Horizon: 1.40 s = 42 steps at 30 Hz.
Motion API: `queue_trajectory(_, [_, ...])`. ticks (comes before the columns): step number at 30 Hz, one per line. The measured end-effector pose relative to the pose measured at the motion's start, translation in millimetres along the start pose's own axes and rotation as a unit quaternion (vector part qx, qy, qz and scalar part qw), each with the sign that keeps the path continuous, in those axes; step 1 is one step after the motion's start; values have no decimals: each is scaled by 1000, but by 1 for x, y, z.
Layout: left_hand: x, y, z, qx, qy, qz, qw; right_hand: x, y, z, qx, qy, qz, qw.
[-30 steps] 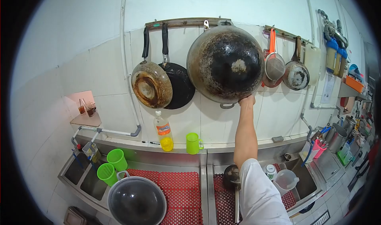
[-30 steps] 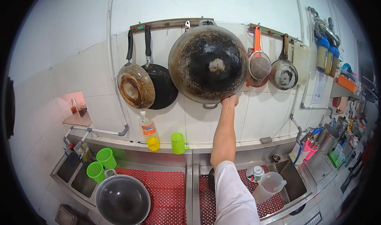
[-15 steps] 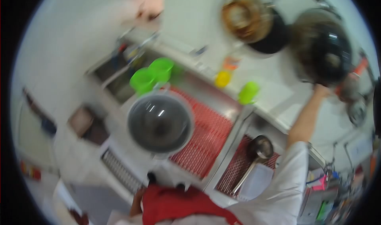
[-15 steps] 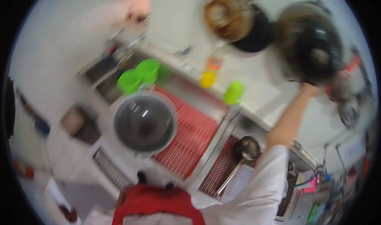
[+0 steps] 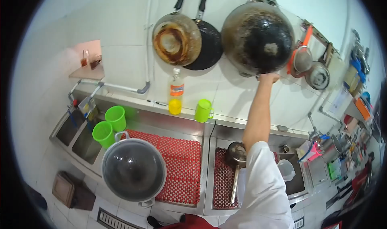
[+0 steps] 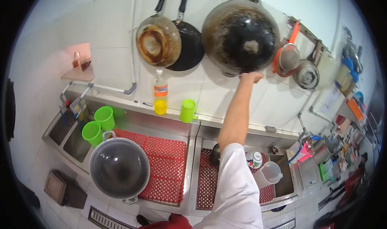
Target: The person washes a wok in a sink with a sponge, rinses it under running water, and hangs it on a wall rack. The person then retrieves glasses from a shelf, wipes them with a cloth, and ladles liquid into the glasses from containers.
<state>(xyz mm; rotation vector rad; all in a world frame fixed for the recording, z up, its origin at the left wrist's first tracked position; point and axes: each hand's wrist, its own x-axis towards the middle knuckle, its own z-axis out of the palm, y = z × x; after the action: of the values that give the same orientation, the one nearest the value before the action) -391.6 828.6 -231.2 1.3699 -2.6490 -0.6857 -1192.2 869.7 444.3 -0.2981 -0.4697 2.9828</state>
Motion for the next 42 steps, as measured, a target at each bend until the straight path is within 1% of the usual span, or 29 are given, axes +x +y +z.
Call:
queue_trajectory(2, [12, 5, -11, -51, 70, -56, 995, -76, -26, -8, -65, 85, 31, 994])
queue_trajectory(3, [-17, 5, -2, -82, 95, -111, 986, -34, 3, -34, -91, 87, 44, 991])
queue_trajectory(4, [-69, 6, 5, -109, 118, -184, 970, 38, 26, -51, -85, -56, -20, 995])
queue_trajectory(5, [-224, 22, 9, -121, 133, -340, 923, -31, 43, -140, -175, -56, 80, 980])
queue_trajectory(6, [-194, 15, 2, -128, 172, -425, 880, -120, 42, -199, -286, -207, 30, 935])
queue_trajectory(7, [-174, 10, -23, -125, 158, -433, 879, -243, 33, -219, -361, -363, -25, 859])
queue_trajectory(8, [-152, 4, -31, -296, 329, -370, 817, -225, 58, -300, -525, -439, 41, 728])
queue_trajectory(9, [-126, 1, -48, -389, 360, -328, 782, -253, 63, -350, -668, -518, -38, 533])
queue_trajectory(10, [-101, 56, -143, -553, 291, -353, 697, -280, 82, -420, -626, -564, 33, 538])
queue_trajectory(11, [-83, 69, -184, -639, 235, -312, 663, -349, 49, -408, -687, -442, 339, 466])
queue_trajectory(12, [-68, 70, -207, -716, 184, -251, 624, -373, 50, -435, -627, -390, 450, 502])
queue_trajectory(13, [-50, 82, -232, -715, 173, -272, 621, -389, 57, -456, -554, -328, 552, 529])
queue_trajectory(14, [-36, 94, -253, -713, 159, -294, 617, -404, 65, -466, -425, -311, 668, 526])
queue_trajectory(16, [-20, 92, -282, -706, 82, -192, 677, -435, 66, -483, -512, -400, 519, 556])
queue_trajectory(17, [-16, 83, -284, -703, 67, -202, 678, -447, 66, -486, -507, -403, 524, 552])
queue_trajectory(19, [-6, 58, -263, -698, 59, -214, 681, -460, 58, -479, -510, -349, 505, 602])
queue_trajectory(22, [-6, 34, -261, -690, 40, -188, 698, -500, 53, -488, -576, -352, 410, 613])
queue_trajectory(23, [-11, 29, -282, -693, 51, -184, 695, -518, 50, -475, -586, -377, 369, 615])
queue_trajectory(24, [-20, 29, -315, -713, 36, -173, 679, -545, 45, -468, -552, -312, 371, 679])
queue_trajectory(25, [-33, 26, -339, -731, 11, -169, 661, -574, 37, -447, -589, -301, 327, 675])
queue_trajectory(29, [-59, -27, -403, -725, 16, -126, 677, -639, 41, -401, -572, -335, 275, 696])
queue_trajectory(30, [-64, -43, -428, -720, 38, -132, 680, -667, 56, -384, -559, -352, 250, 708])
queue_trajectory(33, [-72, -106, -477, -720, 153, -107, 668, -754, 118, -340, -499, -398, 309, 705])
queue_trajectory(35, [-72, -147, -514, -663, 288, -28, 691, -791, 181, -343, -463, -438, 367, 678])
queue_trajectory(36, [-73, -164, -534, -675, 314, -10, 668, -811, 216, -352, -420, -453, 399, 678])
queue_trajectory(37, [-72, -173, -556, -671, 340, -37, 657, -835, 249, -353, -397, -436, 479, 651])
queue_trajectory(38, [-68, -181, -577, -666, 367, -63, 647, -848, 285, -372, -423, -357, 551, 625])
queue_trajectory(39, [-62, -192, -584, -661, 361, -59, 655, -876, 320, -377, -324, -383, 606, 617])
queue_trajectory(42, [-20, -227, -606, -596, 390, -51, 700, -956, 417, -412, -293, -311, 681, 594])
